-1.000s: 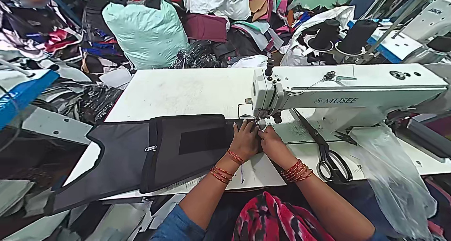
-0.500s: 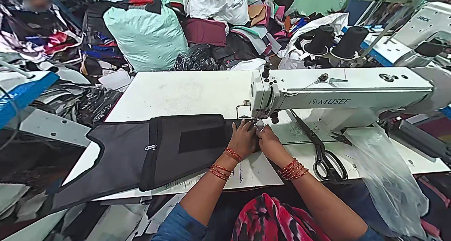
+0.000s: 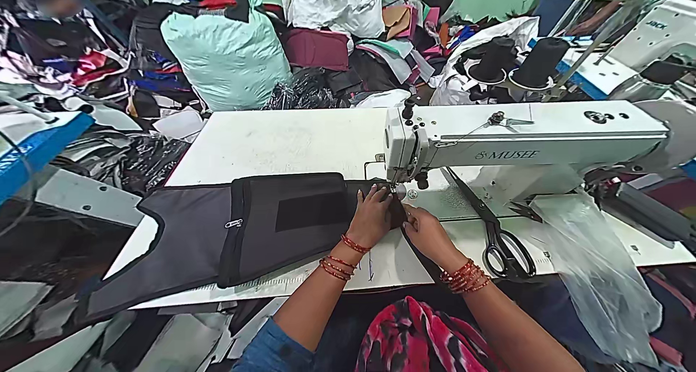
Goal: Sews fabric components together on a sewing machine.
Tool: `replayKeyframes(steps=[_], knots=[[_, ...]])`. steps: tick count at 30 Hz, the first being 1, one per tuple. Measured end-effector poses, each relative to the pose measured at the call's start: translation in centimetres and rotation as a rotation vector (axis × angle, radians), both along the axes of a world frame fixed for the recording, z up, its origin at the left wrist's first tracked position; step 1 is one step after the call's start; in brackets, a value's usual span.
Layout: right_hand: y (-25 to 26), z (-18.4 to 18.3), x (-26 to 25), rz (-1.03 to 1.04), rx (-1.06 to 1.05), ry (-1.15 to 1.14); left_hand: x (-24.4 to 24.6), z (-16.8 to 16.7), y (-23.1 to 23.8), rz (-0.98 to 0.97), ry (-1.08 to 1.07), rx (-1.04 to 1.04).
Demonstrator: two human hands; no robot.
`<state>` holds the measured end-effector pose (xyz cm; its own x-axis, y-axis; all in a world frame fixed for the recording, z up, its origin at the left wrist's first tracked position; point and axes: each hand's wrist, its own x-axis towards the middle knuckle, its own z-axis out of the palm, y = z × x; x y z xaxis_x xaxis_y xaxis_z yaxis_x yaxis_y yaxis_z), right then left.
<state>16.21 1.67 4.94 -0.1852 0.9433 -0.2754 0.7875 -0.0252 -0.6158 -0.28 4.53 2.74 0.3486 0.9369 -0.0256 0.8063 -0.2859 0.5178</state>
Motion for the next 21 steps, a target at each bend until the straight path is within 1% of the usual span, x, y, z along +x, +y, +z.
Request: replayKeyframes(steps=[4, 6, 8, 11, 14, 16, 18, 20, 21], knots=[[-2.2, -0.6, 1.8, -0.056, 0.02, 0.143, 0.9, 0.4, -2.7, 0.026, 0.001, -0.057], [-3.1, -0.7, 2.6, -0.098, 0.016, 0.252, 1.0, -0.5, -3.9, 0.037, -0.081, 0.048], [-3.9, -0.6, 3.4, -0.115, -0.025, 0.345, 0.9, -0.5, -4.5, 0.033, -0.129, 0.062], [-5.3, 0.1, 4.0, -0.131, -0.082, 0.476, 0.8, 1.2, -5.0, 0.036, -0.156, -0.018], [-6.9, 1.0, 4.3, -0.143, -0.123, 0.585, 2.0, 2.6, -5.5, 0.109, -0.264, 0.02], [-8.1, 1.3, 4.5, -0.116, -0.117, 0.642, 3.1, 3.7, -5.4, 0.129, -0.288, -0.134], [-9.1, 1.7, 4.7, -0.034, -0.137, 0.659, 4.2, 4.4, -4.9, 0.114, -0.236, -0.311], [-9.8, 2.0, 5.5, 0.068, -0.142, 0.632, 5.1, 4.7, -4.4, 0.13, -0.213, -0.414], [-10.0, 2.0, 6.2, 0.083, -0.101, 0.595, 5.3, 4.6, -4.2, 0.162, -0.275, -0.444]])
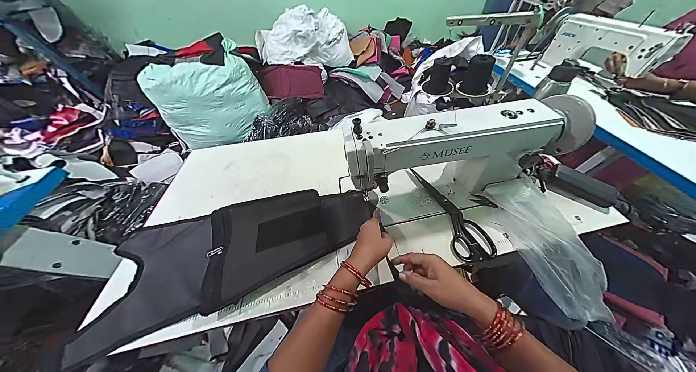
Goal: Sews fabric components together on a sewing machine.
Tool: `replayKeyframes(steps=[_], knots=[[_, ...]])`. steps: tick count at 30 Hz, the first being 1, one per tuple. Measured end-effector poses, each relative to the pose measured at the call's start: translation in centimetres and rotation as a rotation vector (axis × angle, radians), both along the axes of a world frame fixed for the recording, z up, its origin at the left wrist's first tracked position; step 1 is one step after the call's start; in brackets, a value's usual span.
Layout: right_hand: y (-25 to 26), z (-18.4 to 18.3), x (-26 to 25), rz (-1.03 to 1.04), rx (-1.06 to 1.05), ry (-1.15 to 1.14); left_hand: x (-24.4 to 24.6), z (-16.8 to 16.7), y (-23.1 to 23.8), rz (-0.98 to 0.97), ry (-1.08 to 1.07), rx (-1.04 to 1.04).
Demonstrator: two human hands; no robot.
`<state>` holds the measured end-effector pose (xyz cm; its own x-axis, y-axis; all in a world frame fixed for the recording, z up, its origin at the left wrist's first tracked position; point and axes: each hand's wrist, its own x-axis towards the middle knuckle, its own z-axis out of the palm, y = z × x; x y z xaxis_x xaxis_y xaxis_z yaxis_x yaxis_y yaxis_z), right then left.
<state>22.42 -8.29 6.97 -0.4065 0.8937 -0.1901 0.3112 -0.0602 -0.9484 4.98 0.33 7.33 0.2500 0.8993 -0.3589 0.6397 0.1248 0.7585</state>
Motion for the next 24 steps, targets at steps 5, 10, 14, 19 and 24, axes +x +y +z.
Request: replayKeyframes(steps=[5, 10, 14, 19, 24], knots=[[0.7, -2.6, 5.9, -0.42, 0.551, -0.643, -1.4, 0.7, 1.0, 0.326, -0.501, -0.125], [1.3, -3.0, 8.0, -0.506, 0.372, -0.835, -5.5, -1.3, 3.0, 0.335, -0.208, 0.086], [1.9, -2.1, 8.4, -0.469, 0.276, -0.776, -6.7, -3.3, 3.4, 0.341, -0.065, 0.078], [1.7, -1.1, 10.7, -0.443, -0.026, -0.529, -7.0, -3.3, 3.3, 0.344, -0.111, 0.039], [-0.6, 0.0, 10.6, -0.45, -0.24, -0.418, -7.3, -3.4, 3.3, 0.327, -0.153, 0.013]])
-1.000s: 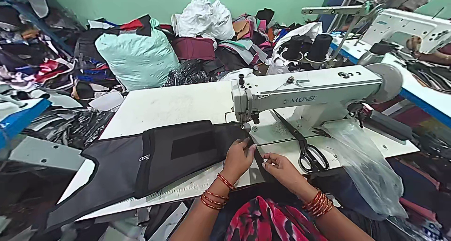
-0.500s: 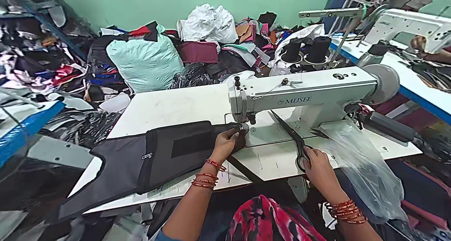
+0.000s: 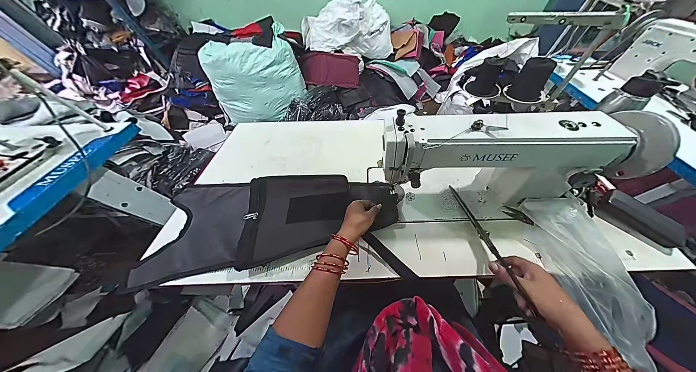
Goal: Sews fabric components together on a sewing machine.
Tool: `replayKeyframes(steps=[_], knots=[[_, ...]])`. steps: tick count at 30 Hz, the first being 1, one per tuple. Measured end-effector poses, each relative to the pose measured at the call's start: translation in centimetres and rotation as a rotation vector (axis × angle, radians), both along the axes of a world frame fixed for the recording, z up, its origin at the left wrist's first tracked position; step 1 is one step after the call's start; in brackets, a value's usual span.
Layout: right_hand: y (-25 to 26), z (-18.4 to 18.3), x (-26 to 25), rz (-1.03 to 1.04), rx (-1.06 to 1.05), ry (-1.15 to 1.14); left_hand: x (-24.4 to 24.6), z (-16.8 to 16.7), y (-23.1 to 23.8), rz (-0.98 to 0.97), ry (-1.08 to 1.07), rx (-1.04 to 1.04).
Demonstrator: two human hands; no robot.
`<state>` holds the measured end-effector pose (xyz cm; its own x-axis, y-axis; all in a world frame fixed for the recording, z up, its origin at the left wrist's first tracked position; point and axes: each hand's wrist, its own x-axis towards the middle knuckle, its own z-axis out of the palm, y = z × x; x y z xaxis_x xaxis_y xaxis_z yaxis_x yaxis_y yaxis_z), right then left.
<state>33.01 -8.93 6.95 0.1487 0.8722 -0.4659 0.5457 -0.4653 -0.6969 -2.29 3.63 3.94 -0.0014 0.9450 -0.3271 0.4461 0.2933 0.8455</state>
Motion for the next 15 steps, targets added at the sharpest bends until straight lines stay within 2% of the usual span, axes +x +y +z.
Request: replayKeyframes(steps=[3, 6, 8, 15], knots=[[-2.2, -0.8, -0.5, 0.112, -0.012, 0.36, -0.1, -0.3, 0.0, 0.003, -0.037, 0.007], [-3.3, -1.6, -1.2, 0.375, -0.13, 0.583, -0.1, -0.3, 0.0, 0.008, -0.062, 0.005], [-3.3, -2.1, -1.9, 0.474, -0.221, 0.697, -0.1, -0.4, 0.0, 0.015, -0.076, 0.015], [-2.0, -2.9, -5.7, 0.428, -0.235, 0.642, -0.2, -0.4, 0.0, -0.017, -0.057, 0.022]])
